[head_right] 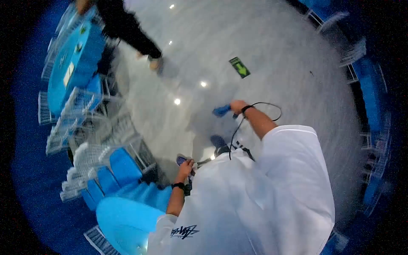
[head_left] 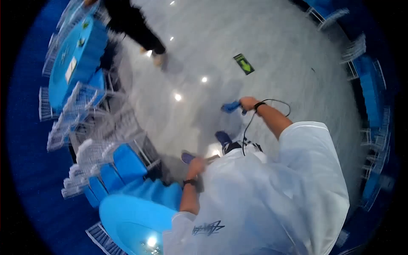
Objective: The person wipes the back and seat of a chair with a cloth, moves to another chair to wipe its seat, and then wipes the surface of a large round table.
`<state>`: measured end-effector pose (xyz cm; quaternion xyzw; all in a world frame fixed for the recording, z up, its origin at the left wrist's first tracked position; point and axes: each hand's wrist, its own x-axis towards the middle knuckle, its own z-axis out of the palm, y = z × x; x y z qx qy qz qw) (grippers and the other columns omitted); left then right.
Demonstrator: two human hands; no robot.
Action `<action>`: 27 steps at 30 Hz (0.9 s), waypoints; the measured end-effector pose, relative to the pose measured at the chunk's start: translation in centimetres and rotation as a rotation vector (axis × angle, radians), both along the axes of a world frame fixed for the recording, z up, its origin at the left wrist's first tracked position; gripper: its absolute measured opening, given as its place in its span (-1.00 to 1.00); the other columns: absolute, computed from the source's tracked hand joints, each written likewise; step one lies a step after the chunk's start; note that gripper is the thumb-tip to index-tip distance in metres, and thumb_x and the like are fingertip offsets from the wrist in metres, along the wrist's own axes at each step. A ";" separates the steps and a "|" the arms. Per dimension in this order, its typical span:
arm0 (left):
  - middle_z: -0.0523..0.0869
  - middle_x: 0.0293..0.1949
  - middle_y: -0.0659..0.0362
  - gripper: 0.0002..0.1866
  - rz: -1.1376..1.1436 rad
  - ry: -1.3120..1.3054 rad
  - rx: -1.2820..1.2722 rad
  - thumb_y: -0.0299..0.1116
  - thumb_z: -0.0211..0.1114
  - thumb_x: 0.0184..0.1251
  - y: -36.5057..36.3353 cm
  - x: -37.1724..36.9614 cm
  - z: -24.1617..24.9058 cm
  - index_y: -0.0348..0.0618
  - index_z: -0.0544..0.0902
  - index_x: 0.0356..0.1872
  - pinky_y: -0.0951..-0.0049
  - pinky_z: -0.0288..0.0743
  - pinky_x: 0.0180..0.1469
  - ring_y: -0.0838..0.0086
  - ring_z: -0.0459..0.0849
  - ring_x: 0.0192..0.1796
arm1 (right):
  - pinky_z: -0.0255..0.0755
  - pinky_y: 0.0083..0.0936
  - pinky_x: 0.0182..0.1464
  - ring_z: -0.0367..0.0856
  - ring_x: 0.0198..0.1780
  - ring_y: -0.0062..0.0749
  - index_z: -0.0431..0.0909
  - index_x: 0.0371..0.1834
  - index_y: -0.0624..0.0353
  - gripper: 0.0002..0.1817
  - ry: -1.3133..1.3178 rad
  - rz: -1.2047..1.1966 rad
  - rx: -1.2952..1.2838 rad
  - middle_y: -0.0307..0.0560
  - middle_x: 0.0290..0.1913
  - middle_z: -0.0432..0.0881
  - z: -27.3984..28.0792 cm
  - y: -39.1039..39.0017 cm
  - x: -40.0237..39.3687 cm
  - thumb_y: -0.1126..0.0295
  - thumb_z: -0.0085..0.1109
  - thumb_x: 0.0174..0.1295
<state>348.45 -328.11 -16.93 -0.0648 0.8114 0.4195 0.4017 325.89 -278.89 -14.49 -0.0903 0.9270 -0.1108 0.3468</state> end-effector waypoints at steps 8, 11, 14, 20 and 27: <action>0.76 0.12 -0.04 -0.59 -0.118 0.107 -0.026 -0.26 0.14 0.67 -0.4 -16.4 2.0 -0.31 0.58 0.34 0.25 0.71 0.11 0.28 0.75 0.17 | 0.64 -0.22 -0.20 0.71 -0.19 -0.20 0.58 0.17 0.28 -0.63 1.011 -1.680 -0.501 0.01 -0.09 0.73 7.8 35.7 8.8 0.19 0.13 0.57; 0.80 0.03 -0.02 -0.58 -0.028 0.019 0.075 -0.19 0.17 0.59 -1.3 -17.9 -0.5 -0.28 0.65 0.25 0.26 0.69 0.06 0.29 0.78 0.04 | 0.66 -0.34 -0.28 0.68 -0.12 -0.28 0.52 0.29 0.25 -0.55 1.134 -2.078 -0.696 -0.02 0.07 0.65 12.1 30.6 16.8 0.16 0.21 0.53; 0.77 0.16 0.05 -0.65 -1.189 0.725 -0.037 -0.26 0.18 0.60 -1.8 -22.0 0.0 -0.24 0.69 0.20 0.22 0.67 0.09 0.34 0.76 0.16 | 0.57 -0.08 -0.24 0.58 -0.24 -0.23 0.55 0.07 0.14 -0.72 1.015 -2.402 -0.836 -0.03 -0.18 0.64 1.1 23.3 25.7 0.19 0.20 0.49; 0.81 0.08 0.05 -0.66 -0.865 0.156 -0.152 -0.19 0.21 0.50 2.0 -28.1 -0.4 -0.19 0.76 0.05 0.22 0.67 0.09 0.25 0.79 0.05 | 0.46 -0.28 -0.44 0.65 -0.47 -0.26 0.71 -0.47 0.23 -0.76 -0.270 -1.673 -0.597 0.02 -0.49 0.71 -5.3 5.7 35.6 0.36 0.15 0.29; 0.85 0.00 0.09 -0.71 -1.230 0.429 -0.146 -0.16 0.25 0.40 11.6 -46.7 -2.1 -0.09 0.84 -0.18 0.24 0.67 0.11 0.15 0.82 -0.06 | 0.50 -0.33 -0.41 0.58 -0.56 -0.29 0.64 -0.55 0.17 -0.71 0.088 -2.202 -0.912 -0.04 -0.55 0.66 0.8 13.0 18.5 0.40 0.23 0.39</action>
